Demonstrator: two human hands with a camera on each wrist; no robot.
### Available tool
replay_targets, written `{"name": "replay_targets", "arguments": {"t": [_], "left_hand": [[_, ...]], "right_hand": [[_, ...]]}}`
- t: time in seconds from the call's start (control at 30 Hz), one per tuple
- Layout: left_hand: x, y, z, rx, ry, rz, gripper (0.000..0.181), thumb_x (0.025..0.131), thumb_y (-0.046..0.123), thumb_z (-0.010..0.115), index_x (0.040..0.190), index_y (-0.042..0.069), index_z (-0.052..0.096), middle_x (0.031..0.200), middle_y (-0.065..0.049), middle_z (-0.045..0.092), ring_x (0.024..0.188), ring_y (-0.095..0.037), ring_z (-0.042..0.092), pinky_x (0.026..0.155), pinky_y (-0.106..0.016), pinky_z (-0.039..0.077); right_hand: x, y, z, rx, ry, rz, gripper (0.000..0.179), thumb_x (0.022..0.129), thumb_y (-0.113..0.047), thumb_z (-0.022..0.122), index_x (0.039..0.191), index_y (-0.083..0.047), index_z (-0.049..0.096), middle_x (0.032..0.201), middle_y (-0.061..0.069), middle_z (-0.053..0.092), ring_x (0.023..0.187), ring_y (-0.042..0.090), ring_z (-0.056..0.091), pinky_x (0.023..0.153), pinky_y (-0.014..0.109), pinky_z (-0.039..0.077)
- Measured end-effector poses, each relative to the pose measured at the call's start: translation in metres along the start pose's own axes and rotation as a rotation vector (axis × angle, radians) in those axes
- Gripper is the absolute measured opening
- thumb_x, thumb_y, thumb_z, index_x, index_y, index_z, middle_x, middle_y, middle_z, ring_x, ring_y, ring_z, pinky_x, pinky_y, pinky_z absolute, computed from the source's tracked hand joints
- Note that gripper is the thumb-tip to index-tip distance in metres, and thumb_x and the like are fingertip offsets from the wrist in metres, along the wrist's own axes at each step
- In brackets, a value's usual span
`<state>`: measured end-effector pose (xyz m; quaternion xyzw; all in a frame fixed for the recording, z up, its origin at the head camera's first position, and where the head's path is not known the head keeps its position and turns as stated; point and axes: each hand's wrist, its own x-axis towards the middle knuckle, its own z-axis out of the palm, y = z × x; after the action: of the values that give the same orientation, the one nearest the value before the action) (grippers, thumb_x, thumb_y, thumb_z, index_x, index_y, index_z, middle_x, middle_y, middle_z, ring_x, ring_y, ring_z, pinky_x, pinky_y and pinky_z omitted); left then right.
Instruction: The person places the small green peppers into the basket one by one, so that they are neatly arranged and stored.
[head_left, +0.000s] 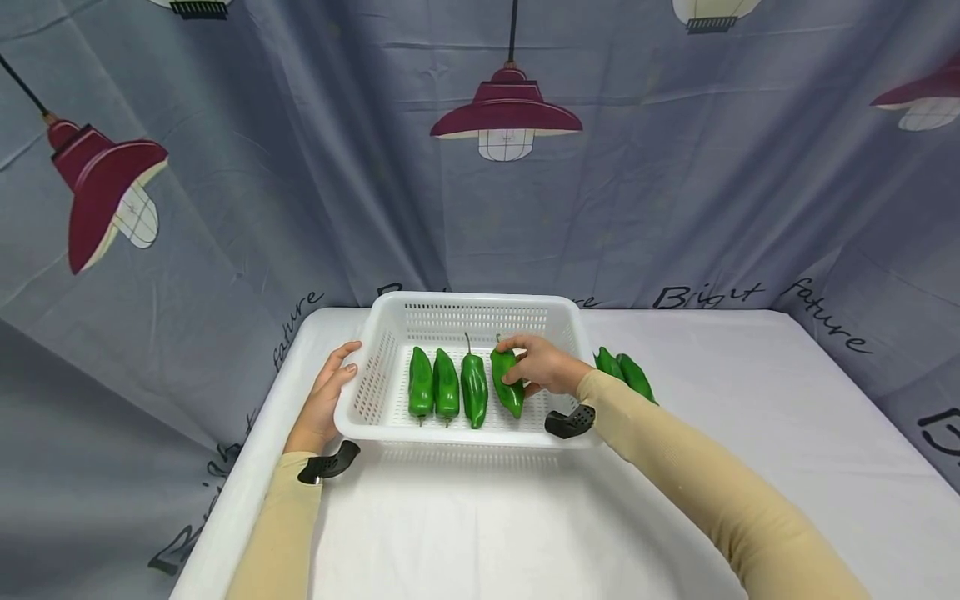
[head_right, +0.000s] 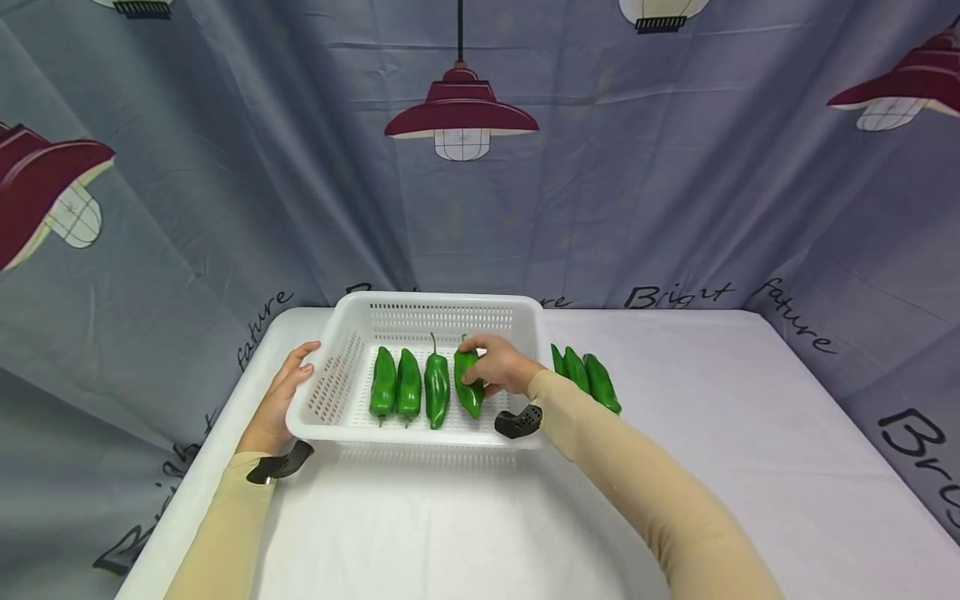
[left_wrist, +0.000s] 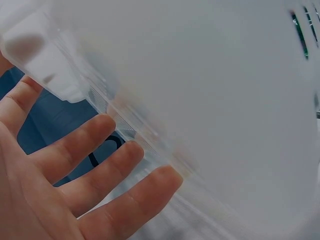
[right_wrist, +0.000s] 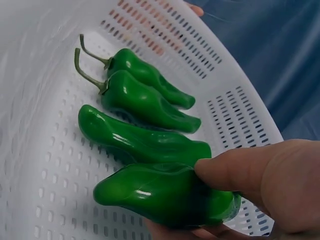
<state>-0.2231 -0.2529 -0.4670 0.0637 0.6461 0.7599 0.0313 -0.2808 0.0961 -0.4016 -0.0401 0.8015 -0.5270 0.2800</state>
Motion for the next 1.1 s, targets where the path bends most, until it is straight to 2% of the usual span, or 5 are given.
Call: {"name": "replay_targets", "arguments": {"t": [0.4,0.63,0.77,0.87,1.1], "left_hand": [[0.0,0.001,0.001,-0.007,0.008,0.0,0.029,0.109,0.025,0.042,0.136,0.034,0.04,0.128,0.014,0.057,0.108,-0.004,0.062,0.088,-0.023,0.054],[0.002,0.002,0.001,-0.017,0.008,0.01,0.031,0.109,0.025,0.043,0.138,0.033,0.041,0.129,0.013,0.057,0.109,-0.005,0.063,0.087,-0.024,0.055],[0.002,0.002,0.001,-0.022,0.005,0.013,0.029,0.109,0.025,0.043,0.137,0.034,0.041,0.127,0.013,0.057,0.107,-0.005,0.063,0.087,-0.024,0.055],[0.001,0.001,0.001,-0.025,0.003,0.015,0.029,0.109,0.025,0.042,0.136,0.033,0.041,0.126,0.013,0.058,0.106,-0.005,0.063,0.086,-0.024,0.055],[-0.001,0.0,-0.001,-0.028,-0.007,0.015,0.029,0.109,0.024,0.042,0.137,0.032,0.04,0.126,0.013,0.059,0.106,-0.005,0.063,0.086,-0.023,0.054]], "right_hand": [[0.01,-0.003,0.01,-0.063,-0.004,0.06,0.054,0.089,0.005,0.068,0.141,-0.003,0.056,0.143,0.024,0.054,0.09,0.024,0.071,0.085,0.041,0.06],[0.013,-0.005,0.014,0.015,-0.008,0.056,0.061,0.085,0.016,0.058,0.143,0.0,0.051,0.095,0.013,0.065,0.071,0.019,0.067,0.078,0.042,0.062],[0.013,-0.006,0.015,0.019,-0.014,0.06,0.059,0.083,0.016,0.056,0.14,0.0,0.052,0.084,0.008,0.061,0.067,0.016,0.064,0.073,0.038,0.062],[0.011,-0.007,0.015,0.032,-0.015,0.079,0.054,0.087,0.011,0.056,0.139,0.0,0.05,0.086,0.008,0.062,0.07,0.017,0.064,0.079,0.041,0.062],[0.006,-0.004,0.013,0.029,0.046,0.082,0.051,0.096,-0.003,0.061,0.144,-0.001,0.045,0.12,0.018,0.059,0.087,0.025,0.06,0.081,0.042,0.062]]}}
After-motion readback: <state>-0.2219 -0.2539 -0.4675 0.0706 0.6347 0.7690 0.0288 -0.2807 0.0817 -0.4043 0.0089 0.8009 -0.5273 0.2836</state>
